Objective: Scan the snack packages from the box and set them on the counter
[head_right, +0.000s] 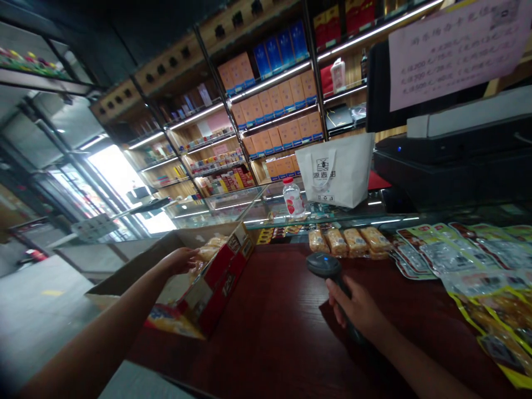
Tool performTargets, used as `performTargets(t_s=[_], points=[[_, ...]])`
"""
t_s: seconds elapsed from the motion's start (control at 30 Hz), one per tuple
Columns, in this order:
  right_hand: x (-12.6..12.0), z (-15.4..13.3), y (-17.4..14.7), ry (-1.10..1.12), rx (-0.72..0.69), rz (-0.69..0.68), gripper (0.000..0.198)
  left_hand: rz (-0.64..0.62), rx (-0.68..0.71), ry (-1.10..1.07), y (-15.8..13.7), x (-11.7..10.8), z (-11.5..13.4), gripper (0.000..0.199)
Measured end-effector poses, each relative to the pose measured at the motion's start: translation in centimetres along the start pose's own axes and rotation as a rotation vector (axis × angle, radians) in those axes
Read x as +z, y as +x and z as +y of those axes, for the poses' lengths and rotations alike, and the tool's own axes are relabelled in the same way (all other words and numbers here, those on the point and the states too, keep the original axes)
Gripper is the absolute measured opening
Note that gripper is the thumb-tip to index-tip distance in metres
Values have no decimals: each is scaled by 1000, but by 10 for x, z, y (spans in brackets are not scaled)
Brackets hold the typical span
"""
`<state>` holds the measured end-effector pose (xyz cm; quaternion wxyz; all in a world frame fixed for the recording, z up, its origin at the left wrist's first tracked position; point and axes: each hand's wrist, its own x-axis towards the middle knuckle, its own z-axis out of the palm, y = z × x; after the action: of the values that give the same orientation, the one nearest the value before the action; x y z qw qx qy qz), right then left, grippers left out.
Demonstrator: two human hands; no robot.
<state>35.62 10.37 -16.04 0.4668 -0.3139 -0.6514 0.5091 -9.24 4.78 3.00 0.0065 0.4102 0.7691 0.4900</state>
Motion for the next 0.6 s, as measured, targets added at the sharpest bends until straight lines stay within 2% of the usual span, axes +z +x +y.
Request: performTargets(t_s=[0.07, 0.13, 0.17, 0.27, 0.37, 0.43, 0.5, 0.6], points=[[-1, 1, 2, 37, 18, 10, 55, 111, 123, 276, -5, 1, 18, 30], [0, 2, 4, 88, 20, 13, 55, 179, 358, 439, -16, 11, 43, 38], [1, 2, 4, 116, 15, 11, 55, 172, 480, 477, -23, 21, 57, 42], [3, 0, 7, 150, 2, 27, 56, 46, 837, 517, -48, 68, 97, 42], [3, -5, 11, 169, 10, 42, 59, -229, 1086, 466, -66, 131, 132, 34], [3, -8, 13, 178, 12, 46, 59, -444, 1138, 436, -73, 172, 152, 30], [2, -10, 14, 190, 10, 40, 60, -622, 1066, 413, -76, 207, 167, 28], [2, -11, 15, 209, 3, 19, 61, -754, 957, 402, -78, 242, 180, 39]])
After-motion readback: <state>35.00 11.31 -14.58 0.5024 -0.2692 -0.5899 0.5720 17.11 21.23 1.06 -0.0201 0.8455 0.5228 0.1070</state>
